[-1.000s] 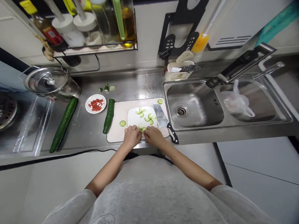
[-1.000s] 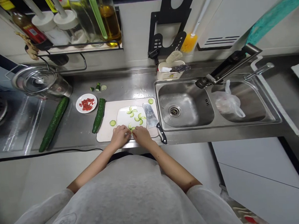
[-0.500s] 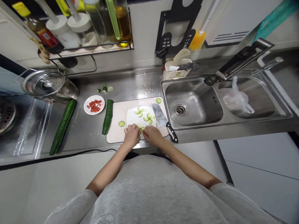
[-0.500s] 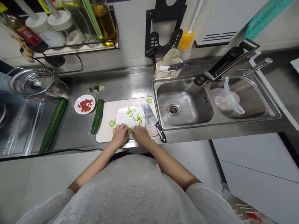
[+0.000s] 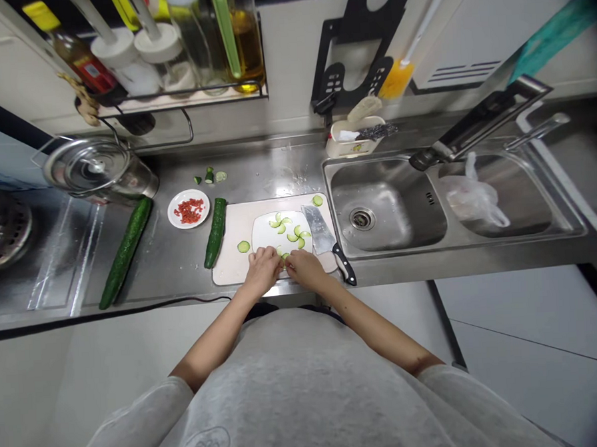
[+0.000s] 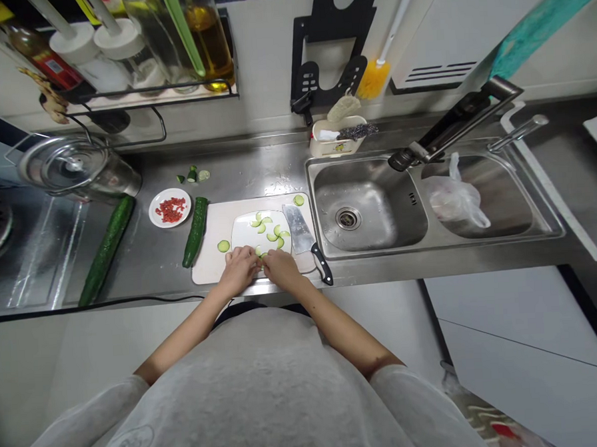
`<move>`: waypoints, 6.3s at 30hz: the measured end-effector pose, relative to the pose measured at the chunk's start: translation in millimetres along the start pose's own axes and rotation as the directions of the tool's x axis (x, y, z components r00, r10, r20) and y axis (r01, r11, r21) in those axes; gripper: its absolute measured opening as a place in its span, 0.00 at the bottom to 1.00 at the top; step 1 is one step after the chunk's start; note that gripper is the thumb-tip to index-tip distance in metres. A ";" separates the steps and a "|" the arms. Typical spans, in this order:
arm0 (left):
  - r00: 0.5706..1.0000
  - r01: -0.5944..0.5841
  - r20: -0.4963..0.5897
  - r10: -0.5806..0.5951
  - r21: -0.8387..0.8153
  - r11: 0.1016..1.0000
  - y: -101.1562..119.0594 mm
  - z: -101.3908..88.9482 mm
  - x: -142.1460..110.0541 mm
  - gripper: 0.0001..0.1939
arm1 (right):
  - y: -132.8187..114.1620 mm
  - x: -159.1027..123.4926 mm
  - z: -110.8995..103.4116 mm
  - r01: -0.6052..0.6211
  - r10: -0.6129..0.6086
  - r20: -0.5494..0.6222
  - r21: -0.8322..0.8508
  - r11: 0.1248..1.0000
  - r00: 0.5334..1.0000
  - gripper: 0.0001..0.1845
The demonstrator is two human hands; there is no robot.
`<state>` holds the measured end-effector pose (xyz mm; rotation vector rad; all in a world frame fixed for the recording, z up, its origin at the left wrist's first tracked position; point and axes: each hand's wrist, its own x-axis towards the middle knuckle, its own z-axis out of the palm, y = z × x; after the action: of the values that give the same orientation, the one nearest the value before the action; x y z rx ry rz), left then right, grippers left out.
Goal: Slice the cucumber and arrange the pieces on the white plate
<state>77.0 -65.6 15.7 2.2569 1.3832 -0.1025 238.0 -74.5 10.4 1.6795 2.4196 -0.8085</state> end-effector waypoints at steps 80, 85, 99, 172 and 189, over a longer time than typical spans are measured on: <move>0.939 -0.257 -0.169 0.299 0.233 0.938 -16.2 17.3 8.0 0.13 | 1.4 10.2 -5.9 -0.052 0.052 0.061 -0.003 0.999 0.997 0.14; 0.945 -0.252 -0.152 0.289 0.224 0.941 -14.5 14.1 5.5 0.13 | 4.1 10.3 -3.0 -0.040 0.040 0.051 -0.003 0.999 0.998 0.13; 0.945 -0.210 -0.209 0.251 0.201 0.957 -17.8 17.7 -8.8 0.14 | 9.8 -0.3 -0.3 0.021 -0.020 -0.011 0.062 0.998 1.000 0.15; 0.678 0.335 -0.499 -0.540 -0.444 0.831 -77.4 26.2 1.5 0.06 | 33.1 -6.7 -13.8 -0.044 0.100 -0.418 0.143 0.989 0.903 0.12; 0.671 -0.029 -0.392 -0.630 -0.863 0.505 -69.3 17.3 3.7 0.12 | 14.4 14.1 -3.0 0.075 0.001 -0.392 0.177 0.981 0.920 0.12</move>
<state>22.8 -44.7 -25.9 1.1673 1.6863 1.1546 246.0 -57.5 2.5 2.0443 2.7113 -0.7948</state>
